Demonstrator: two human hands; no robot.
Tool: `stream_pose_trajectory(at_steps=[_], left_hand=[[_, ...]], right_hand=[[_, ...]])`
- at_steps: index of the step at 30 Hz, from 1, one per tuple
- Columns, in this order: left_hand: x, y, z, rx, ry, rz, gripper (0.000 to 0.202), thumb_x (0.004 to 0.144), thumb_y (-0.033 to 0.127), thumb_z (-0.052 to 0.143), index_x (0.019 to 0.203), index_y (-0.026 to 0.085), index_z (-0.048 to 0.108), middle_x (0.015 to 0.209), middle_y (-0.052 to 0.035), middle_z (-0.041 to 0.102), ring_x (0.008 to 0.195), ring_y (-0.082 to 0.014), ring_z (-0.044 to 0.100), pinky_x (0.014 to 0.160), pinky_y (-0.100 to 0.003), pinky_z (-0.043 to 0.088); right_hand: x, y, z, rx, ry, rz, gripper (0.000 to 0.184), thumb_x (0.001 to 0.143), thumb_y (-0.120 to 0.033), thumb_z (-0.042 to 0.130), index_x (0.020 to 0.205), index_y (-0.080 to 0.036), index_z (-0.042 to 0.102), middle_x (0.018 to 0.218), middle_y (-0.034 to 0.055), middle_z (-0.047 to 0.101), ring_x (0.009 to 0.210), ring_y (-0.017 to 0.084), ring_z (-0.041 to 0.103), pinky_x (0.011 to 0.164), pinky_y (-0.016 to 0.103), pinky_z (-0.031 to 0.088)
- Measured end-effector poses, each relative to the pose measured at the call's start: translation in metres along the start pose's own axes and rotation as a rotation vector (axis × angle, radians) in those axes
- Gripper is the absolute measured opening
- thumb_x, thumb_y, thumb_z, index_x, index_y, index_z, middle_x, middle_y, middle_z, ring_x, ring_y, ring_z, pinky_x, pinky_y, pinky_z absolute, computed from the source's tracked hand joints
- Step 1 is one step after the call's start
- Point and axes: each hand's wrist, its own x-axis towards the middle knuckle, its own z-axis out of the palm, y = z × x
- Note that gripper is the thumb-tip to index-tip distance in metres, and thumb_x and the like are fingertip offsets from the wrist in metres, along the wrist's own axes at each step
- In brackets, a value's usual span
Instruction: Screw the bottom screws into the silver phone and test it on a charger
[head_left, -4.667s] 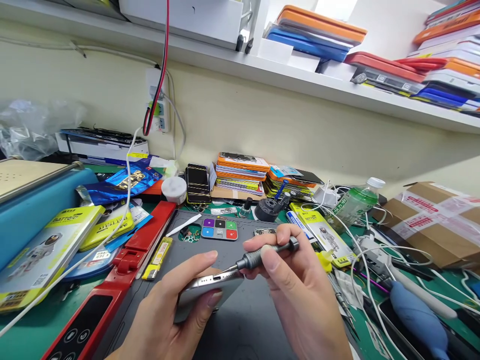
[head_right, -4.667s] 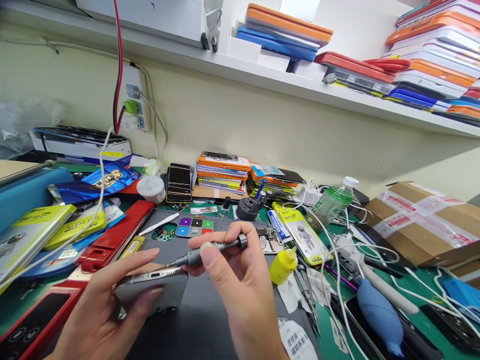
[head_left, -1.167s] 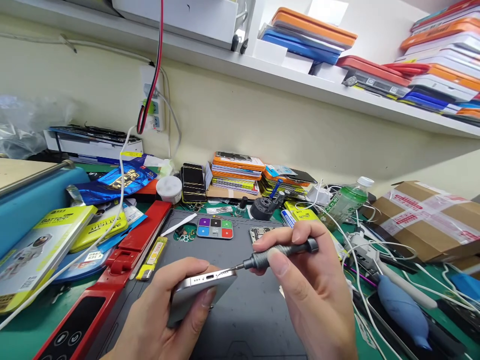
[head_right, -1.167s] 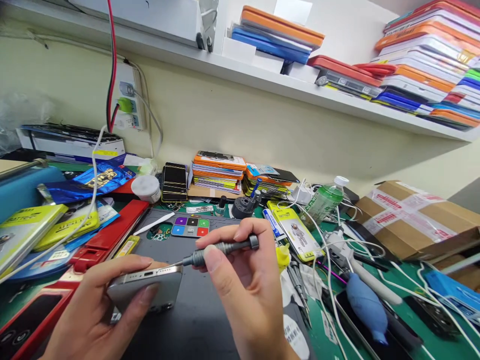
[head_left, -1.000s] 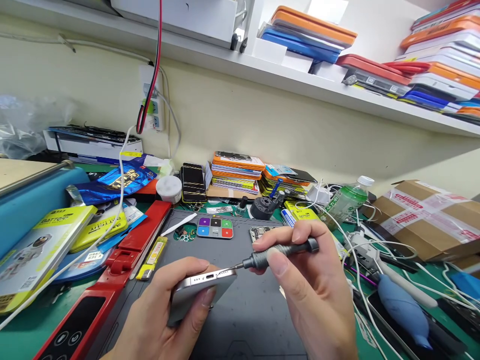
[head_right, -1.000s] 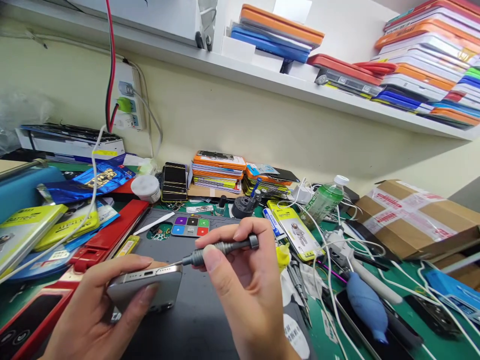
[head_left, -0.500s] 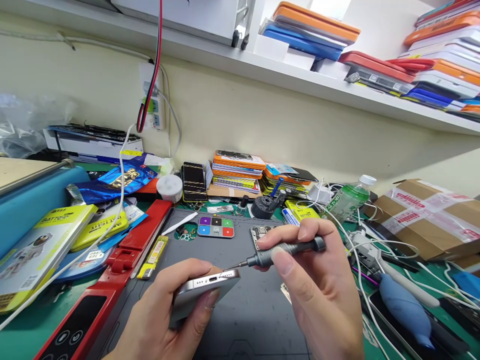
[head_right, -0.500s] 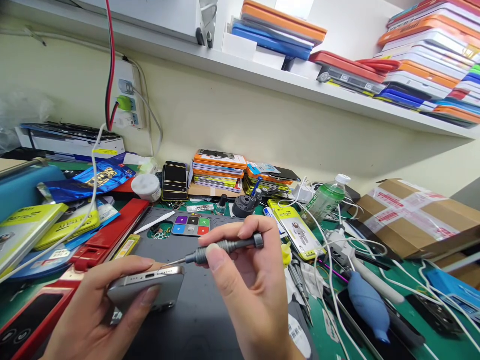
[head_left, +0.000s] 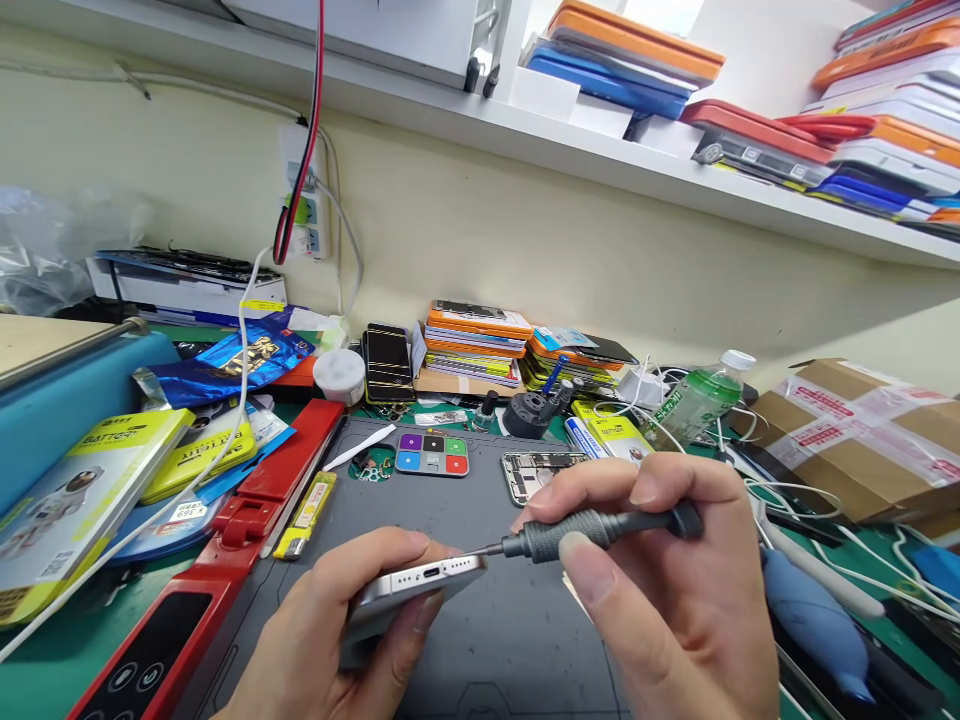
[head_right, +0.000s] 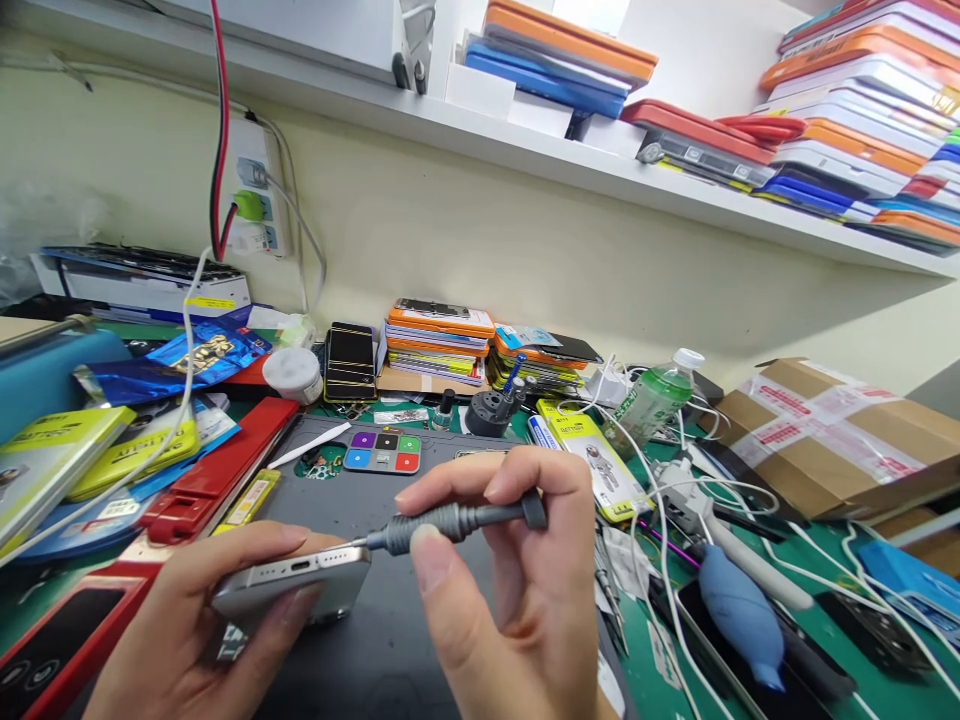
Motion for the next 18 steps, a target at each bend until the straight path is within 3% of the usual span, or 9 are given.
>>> stream_pose_trajectory(at_steps=[3, 8, 18], left_hand=[[-0.0004, 0.0005, 0.0, -0.011, -0.007, -0.01, 0.025, 0.101, 0.023, 0.056, 0.125, 0.028, 0.053, 0.109, 0.0089, 0.07, 0.102, -0.0037, 0.065, 0.094, -0.012, 0.049], [-0.0001, 0.0001, -0.0011, 0.049, -0.008, -0.005, 0.021, 0.103, 0.027, 0.055, 0.124, 0.029, 0.053, 0.109, 0.0089, 0.07, 0.101, -0.0026, 0.065, 0.093, -0.01, 0.047], [0.0011, -0.0018, -0.0035, 0.013, -0.05, 0.014, 0.027, 0.1, 0.019, 0.056, 0.126, 0.029, 0.052, 0.11, 0.0094, 0.07, 0.101, -0.0031, 0.065, 0.091, -0.012, 0.049]], right_hand=[[0.0006, 0.0001, 0.0002, -0.027, 0.024, -0.069, 0.026, 0.095, -0.008, 0.05, 0.11, -0.025, 0.036, 0.097, 0.0031, 0.064, 0.086, 0.015, 0.062, 0.079, 0.03, 0.053], [0.0001, -0.0011, -0.0007, -0.043, 0.042, -0.063, 0.027, 0.094, -0.009, 0.052, 0.111, -0.025, 0.036, 0.097, 0.0029, 0.063, 0.087, 0.014, 0.061, 0.077, 0.027, 0.052], [0.0014, -0.0013, 0.0007, -0.034, 0.019, -0.068, 0.028, 0.095, -0.007, 0.05, 0.111, -0.024, 0.035, 0.098, 0.0023, 0.063, 0.088, 0.013, 0.062, 0.076, 0.03, 0.051]])
